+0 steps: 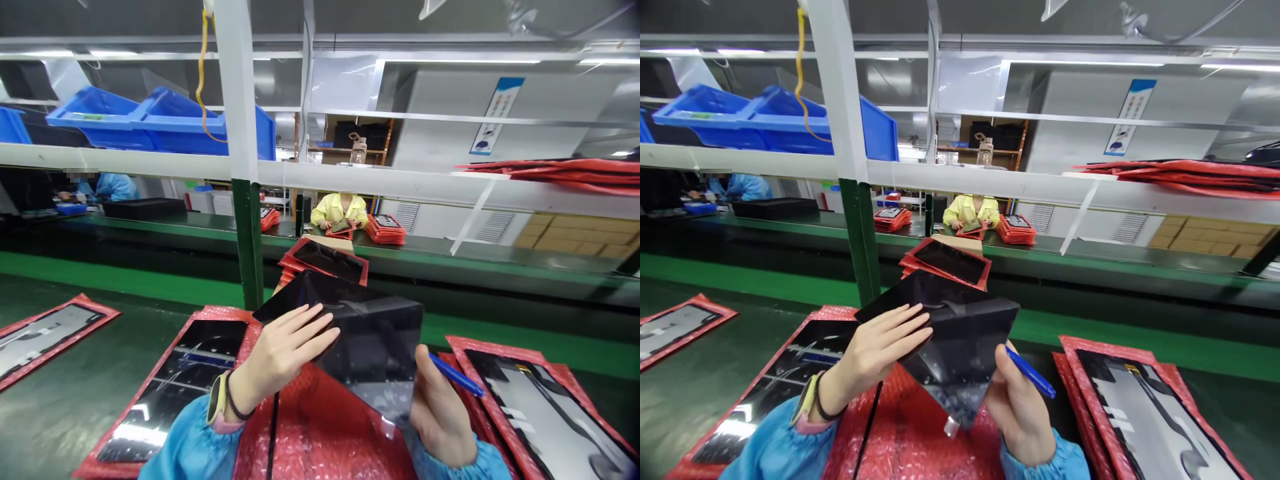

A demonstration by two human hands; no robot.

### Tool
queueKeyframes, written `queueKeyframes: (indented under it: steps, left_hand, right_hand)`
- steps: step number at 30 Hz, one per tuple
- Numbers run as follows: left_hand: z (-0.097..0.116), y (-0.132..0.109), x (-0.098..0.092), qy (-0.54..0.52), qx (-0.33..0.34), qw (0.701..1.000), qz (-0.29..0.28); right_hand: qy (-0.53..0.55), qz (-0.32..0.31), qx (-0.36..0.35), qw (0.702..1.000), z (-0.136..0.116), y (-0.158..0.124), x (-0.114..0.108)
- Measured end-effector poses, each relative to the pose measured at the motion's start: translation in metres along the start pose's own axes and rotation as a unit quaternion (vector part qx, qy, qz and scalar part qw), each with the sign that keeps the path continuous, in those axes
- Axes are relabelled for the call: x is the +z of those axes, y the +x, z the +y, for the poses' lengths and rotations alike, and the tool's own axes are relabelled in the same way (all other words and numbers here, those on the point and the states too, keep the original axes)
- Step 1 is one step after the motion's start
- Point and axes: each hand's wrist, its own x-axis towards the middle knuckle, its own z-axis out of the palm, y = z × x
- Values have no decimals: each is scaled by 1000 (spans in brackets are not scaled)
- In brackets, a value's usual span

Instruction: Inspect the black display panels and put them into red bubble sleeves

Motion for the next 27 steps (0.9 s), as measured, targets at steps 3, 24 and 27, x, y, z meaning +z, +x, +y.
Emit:
queueKeyframes:
  steps: [3,24,27]
  left_hand:
    - [7,12,-6,3,3,1000,-19]
    - [8,10,-25,-544,-562,608,135]
    - [8,11,-16,-606,-559,508,249]
  right_hand:
    - [-28,10,-39,999,3,1,-2]
    - [18,72,-50,996,16,-28,-6]
    - [-14,76,-29,997,17,-26,-9]
